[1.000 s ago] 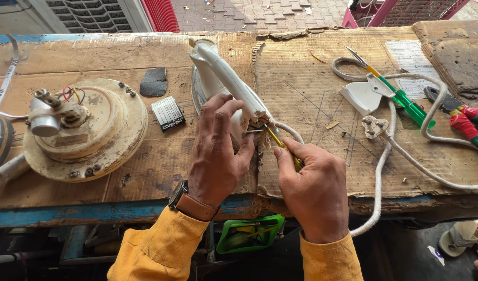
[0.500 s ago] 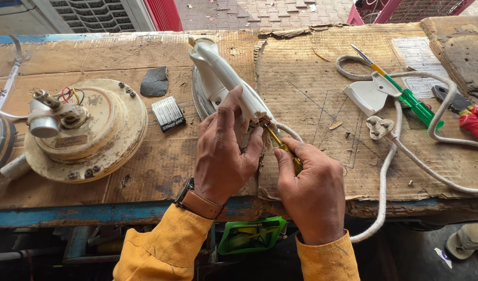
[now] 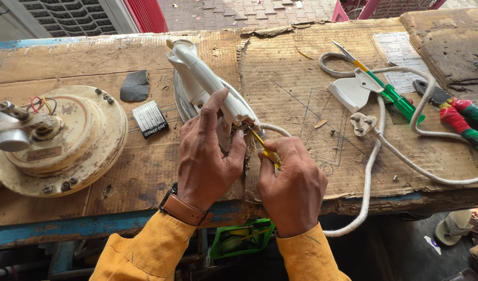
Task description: The person repairs an electric iron on a workbench. They use a screwdriver to unscrew and open the iron's handle housing, manipulate the power cord and its terminal connections inside the housing, and reposition the cord while working on the wiring.
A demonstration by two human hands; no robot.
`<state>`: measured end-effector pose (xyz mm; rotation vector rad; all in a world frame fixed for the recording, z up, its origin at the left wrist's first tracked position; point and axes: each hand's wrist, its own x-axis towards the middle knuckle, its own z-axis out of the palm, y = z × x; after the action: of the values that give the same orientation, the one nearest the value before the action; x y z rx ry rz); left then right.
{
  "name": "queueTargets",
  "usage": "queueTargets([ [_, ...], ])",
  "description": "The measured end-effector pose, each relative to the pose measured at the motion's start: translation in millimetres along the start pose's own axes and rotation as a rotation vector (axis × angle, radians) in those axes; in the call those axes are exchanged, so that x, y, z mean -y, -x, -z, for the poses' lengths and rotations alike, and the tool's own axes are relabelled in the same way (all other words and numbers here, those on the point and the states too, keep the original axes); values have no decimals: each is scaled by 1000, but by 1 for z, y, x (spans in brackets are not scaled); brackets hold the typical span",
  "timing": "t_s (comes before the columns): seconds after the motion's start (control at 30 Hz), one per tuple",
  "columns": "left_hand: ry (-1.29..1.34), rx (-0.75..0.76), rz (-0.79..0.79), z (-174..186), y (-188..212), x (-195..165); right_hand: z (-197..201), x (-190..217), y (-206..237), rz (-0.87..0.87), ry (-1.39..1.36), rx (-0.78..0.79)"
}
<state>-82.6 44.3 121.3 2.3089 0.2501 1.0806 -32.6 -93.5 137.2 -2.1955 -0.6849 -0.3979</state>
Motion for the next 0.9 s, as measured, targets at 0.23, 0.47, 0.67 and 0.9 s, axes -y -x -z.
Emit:
queueTargets([
  [0.23, 12, -28, 23, 2, 3, 3, -4, 3, -5, -200, 61, 222],
  [0.47, 28, -14, 22, 2, 4, 10, -7, 1, -3, -207, -189, 39],
  [0.67, 24, -19, 12, 2, 4, 8, -7, 0, 1, -62, -98, -48],
  [0.9, 19, -13, 9, 3, 6, 7, -6, 1, -1, -76, -104, 35],
])
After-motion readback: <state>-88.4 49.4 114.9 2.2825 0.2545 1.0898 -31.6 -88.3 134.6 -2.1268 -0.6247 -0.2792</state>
